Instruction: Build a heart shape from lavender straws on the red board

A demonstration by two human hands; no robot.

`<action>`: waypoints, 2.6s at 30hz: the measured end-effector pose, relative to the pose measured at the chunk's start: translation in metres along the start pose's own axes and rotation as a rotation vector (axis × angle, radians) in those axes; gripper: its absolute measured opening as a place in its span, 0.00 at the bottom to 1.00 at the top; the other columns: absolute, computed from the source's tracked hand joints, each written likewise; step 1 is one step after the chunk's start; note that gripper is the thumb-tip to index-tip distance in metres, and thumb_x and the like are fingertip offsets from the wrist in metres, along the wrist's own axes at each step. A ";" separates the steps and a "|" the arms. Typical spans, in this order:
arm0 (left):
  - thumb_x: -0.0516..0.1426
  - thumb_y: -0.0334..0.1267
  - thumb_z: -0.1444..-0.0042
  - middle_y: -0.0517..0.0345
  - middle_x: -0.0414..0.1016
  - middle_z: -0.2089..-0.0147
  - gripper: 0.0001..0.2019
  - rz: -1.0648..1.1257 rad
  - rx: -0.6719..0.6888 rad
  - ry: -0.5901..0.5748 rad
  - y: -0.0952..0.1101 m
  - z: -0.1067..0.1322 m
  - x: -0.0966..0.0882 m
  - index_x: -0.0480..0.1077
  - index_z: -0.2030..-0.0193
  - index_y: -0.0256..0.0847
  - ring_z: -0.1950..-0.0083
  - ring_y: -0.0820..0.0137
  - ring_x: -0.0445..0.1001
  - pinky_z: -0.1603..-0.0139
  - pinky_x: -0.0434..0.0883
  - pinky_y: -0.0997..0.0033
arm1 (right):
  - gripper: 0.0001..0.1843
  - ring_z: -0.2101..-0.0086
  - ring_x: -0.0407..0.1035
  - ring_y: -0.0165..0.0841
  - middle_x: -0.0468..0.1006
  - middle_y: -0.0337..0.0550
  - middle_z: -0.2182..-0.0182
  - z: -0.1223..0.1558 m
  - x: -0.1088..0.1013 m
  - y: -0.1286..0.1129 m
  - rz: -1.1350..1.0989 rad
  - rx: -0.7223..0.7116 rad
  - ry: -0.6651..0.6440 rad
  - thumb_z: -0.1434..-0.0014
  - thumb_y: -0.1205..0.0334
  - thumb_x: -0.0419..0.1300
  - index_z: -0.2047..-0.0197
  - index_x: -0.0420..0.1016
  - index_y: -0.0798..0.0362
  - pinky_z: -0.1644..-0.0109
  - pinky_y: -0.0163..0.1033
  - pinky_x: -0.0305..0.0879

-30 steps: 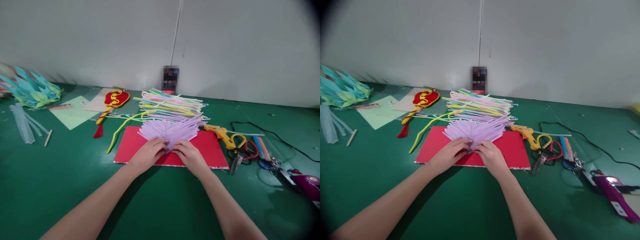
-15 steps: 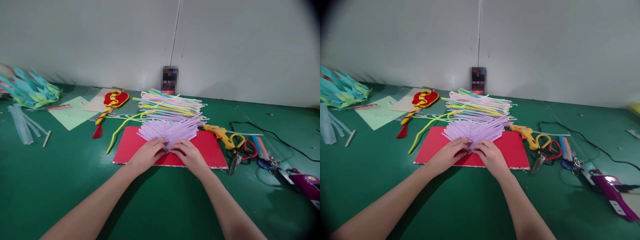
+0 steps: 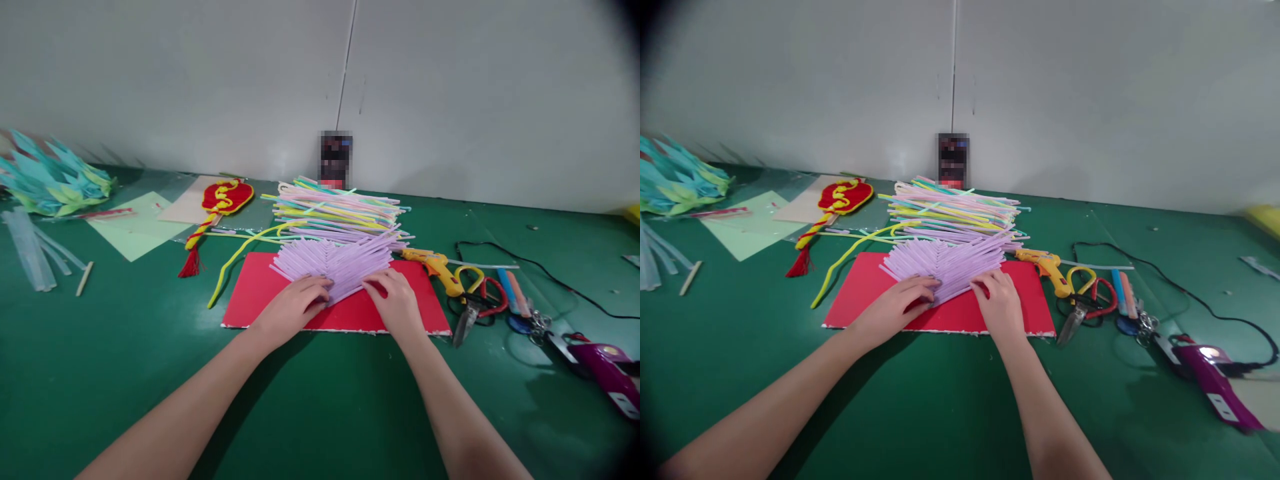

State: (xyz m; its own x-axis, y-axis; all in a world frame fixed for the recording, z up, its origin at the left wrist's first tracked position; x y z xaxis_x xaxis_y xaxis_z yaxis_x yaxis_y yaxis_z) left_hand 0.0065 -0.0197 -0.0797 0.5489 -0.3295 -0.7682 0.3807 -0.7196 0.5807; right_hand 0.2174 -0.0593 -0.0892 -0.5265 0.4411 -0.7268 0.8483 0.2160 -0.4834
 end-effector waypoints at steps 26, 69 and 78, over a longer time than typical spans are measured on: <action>0.53 0.32 0.39 0.55 0.71 0.46 0.04 0.027 -0.003 0.014 0.000 0.000 -0.002 0.68 0.62 0.41 0.43 0.69 0.68 0.42 0.67 0.61 | 0.08 0.62 0.70 0.38 0.75 0.46 0.66 -0.004 -0.014 0.005 -0.035 0.076 0.097 0.40 0.62 0.56 0.65 0.76 0.52 0.54 0.45 0.67; 0.52 0.33 0.39 0.56 0.71 0.45 0.04 0.063 -0.062 -0.017 -0.004 0.001 0.000 0.68 0.63 0.43 0.42 0.68 0.66 0.41 0.66 0.61 | 0.12 0.64 0.73 0.35 0.80 0.50 0.66 0.006 -0.025 -0.006 0.661 -0.808 -0.087 0.40 0.73 0.53 0.57 0.77 0.61 0.65 0.37 0.67; 0.51 0.34 0.38 0.55 0.71 0.46 0.05 0.055 -0.051 -0.014 -0.004 0.000 -0.001 0.68 0.63 0.42 0.42 0.68 0.67 0.42 0.66 0.60 | 0.15 0.64 0.72 0.35 0.80 0.50 0.66 0.007 -0.025 -0.009 0.680 -0.806 -0.094 0.41 0.77 0.51 0.56 0.77 0.62 0.64 0.37 0.65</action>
State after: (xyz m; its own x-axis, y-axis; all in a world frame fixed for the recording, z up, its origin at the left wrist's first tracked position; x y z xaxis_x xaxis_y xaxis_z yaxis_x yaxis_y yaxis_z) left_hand 0.0045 -0.0169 -0.0813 0.5598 -0.3769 -0.7380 0.3874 -0.6682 0.6351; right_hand 0.2225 -0.0780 -0.0704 0.1007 0.6246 -0.7744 0.7345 0.4783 0.4814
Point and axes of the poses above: each hand's wrist, its own z-axis away from the middle knuckle, its own x-axis out of the palm, y = z × x, the point moved 3 cm from there along -z, towards the middle knuckle
